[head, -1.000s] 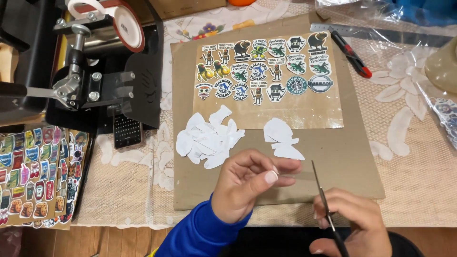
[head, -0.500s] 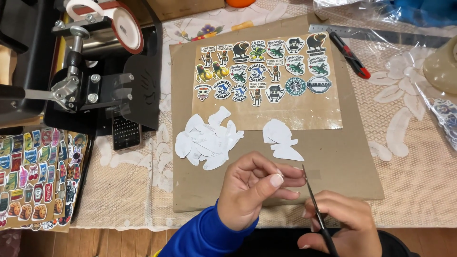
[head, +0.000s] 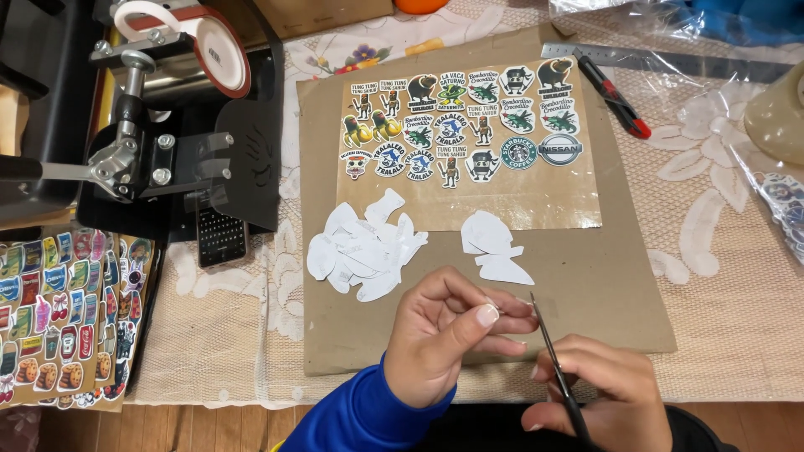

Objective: Peeling the backing off stickers and trimming them with scissors in preparation for application.

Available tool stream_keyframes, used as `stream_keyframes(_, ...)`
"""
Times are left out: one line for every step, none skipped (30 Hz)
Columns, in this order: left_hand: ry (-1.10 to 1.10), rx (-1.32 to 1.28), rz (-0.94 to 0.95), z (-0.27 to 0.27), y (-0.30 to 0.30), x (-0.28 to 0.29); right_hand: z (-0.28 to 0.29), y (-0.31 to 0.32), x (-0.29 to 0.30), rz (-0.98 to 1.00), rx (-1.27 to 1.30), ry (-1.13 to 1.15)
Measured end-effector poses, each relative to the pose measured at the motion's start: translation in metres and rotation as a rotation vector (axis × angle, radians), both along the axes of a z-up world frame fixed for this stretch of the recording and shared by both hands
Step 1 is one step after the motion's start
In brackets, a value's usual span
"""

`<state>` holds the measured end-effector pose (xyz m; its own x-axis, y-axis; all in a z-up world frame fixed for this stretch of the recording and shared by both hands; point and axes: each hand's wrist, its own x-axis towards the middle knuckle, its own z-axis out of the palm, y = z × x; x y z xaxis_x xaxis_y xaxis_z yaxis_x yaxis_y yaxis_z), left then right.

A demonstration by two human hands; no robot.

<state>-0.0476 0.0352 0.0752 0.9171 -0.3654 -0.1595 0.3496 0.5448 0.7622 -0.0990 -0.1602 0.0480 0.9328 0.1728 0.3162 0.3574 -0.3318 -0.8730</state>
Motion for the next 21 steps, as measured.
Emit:
stream_keyframes(0.0,0.0,0.0,-0.001,0.0,0.0,-0.001,0.0,-0.001,0.0,0.0,0.0)
stream_keyframes(0.004,-0.004,-0.003,-0.001,0.0,0.0,-0.002,0.0,-0.001,-0.008,-0.001,-0.013)
stream_keyframes(0.008,-0.009,-0.005,-0.001,0.0,0.0,-0.004,0.0,0.0,-0.015,-0.003,-0.026)
stream_keyframes(0.008,-0.008,-0.005,-0.002,0.0,0.0,-0.004,0.0,0.0,-0.016,-0.002,-0.026)
stream_keyframes(0.017,-0.01,-0.003,-0.003,0.001,0.0,-0.004,0.0,-0.001,-0.022,-0.007,-0.031)
stream_keyframes(0.024,-0.012,0.0,-0.004,0.001,0.0,-0.005,0.0,0.0,-0.028,-0.012,-0.037)
stream_keyframes(0.023,-0.011,-0.001,-0.004,0.001,0.0,-0.006,0.0,-0.001,-0.028,-0.011,-0.037)
stream_keyframes(0.027,-0.022,0.003,-0.005,0.001,0.0,-0.008,0.0,-0.001,-0.046,-0.022,-0.046)
stream_keyframes(0.031,-0.032,0.008,-0.005,0.002,0.0,-0.01,0.0,-0.002,-0.064,-0.033,-0.055)
stream_keyframes(0.031,-0.031,0.007,-0.004,0.003,0.0,-0.005,0.004,-0.002,-0.065,-0.033,-0.055)
stream_keyframes(-0.037,-0.001,0.043,-0.004,0.003,0.0,0.0,0.008,-0.001,-0.145,-0.079,-0.061)
stream_keyframes(-0.105,0.029,0.078,-0.004,0.004,-0.001,0.005,0.012,-0.002,-0.224,-0.125,-0.067)
stream_keyframes(-0.104,0.03,0.077,-0.002,0.006,0.0,0.002,0.008,-0.001,-0.225,-0.125,-0.066)
stream_keyframes(-0.239,0.132,0.186,-0.001,0.008,0.001,-0.002,0.004,0.0,-0.255,-0.242,-0.168)
stream_keyframes(-0.373,0.234,0.297,0.001,0.009,0.003,-0.005,0.001,0.001,-0.284,-0.36,-0.269)
stream_keyframes(-0.372,0.237,0.294,-0.001,0.012,0.005,-0.006,-0.003,0.0,-0.286,-0.358,-0.266)
stream_keyframes(-0.46,0.383,0.309,-0.002,0.015,0.006,-0.007,-0.006,0.0,-0.318,-0.509,-0.31)
stream_keyframes(-0.541,0.534,0.328,-0.004,0.018,0.006,-0.008,-0.009,-0.001,-0.341,-0.658,-0.351)
stream_keyframes(-0.535,0.539,0.33,0.002,0.017,0.007,-0.009,-0.011,-0.004,-0.335,-0.655,-0.347)
stream_keyframes(-0.526,0.615,0.262,0.01,0.016,0.009,-0.011,-0.013,-0.005,-0.353,-0.761,-0.383)
stream_keyframes(-0.516,0.691,0.193,0.017,0.015,0.011,-0.011,-0.015,-0.006,-0.37,-0.866,-0.419)
